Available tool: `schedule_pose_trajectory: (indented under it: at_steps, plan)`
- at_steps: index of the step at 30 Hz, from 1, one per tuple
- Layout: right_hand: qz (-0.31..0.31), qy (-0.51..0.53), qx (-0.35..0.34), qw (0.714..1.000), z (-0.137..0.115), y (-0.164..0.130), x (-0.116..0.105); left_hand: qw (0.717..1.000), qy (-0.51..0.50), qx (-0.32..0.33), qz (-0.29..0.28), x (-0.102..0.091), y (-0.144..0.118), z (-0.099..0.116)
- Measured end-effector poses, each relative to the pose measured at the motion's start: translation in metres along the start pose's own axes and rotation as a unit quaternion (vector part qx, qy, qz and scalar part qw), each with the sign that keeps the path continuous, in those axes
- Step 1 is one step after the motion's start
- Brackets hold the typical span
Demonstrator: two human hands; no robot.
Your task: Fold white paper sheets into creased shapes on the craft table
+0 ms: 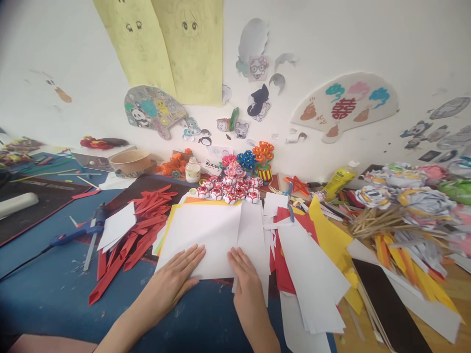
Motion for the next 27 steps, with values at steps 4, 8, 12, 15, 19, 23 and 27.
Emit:
schedule_pose_trajectory:
  at_steps: [4,8,12,15,19,23,27]
  plan:
    - [-0.006,0.008,0.000,1.000,-0.0008,0.0004,-0.0021,1.000,0.000,0.001,0.009,-0.0005,0.0005,-0.0018]
    - [-0.015,0.005,0.008,1.000,-0.0014,0.0012,-0.0018,1.000,0.003,0.001,0.014,0.0017,-0.0005,-0.0014]
    - [-0.013,0.010,0.017,1.000,-0.0016,0.0016,-0.0036,1.000,0.014,0.004,0.012,0.0029,-0.0023,-0.0006]
    - [-0.009,0.028,0.024,0.999,-0.0023,0.0018,-0.0062,1.000,0.015,0.006,0.015,0.0022,-0.0023,-0.0003]
    - [-0.001,0.041,0.028,0.999,-0.0027,0.0020,-0.0063,1.000,0.011,0.006,0.016,0.0020,-0.0018,-0.0003]
    - [0.004,0.030,0.022,0.999,-0.0017,0.0022,-0.0032,1.000,0.011,0.007,0.016,0.0033,-0.0023,-0.0005]
    - [-0.014,0.031,0.027,0.999,-0.0016,0.0026,-0.0045,1.000,0.010,0.006,0.016,0.0039,-0.0028,-0.0006]
Point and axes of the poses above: each hand's wrist, its own y-axis towards the middle knuckle, its own x-axis out of the palm, z = x × y, the point moved 2 cm from there along y, towards the middle knuckle, and after that the axes turned 3 degrees about -z, right-handed, at the moved point
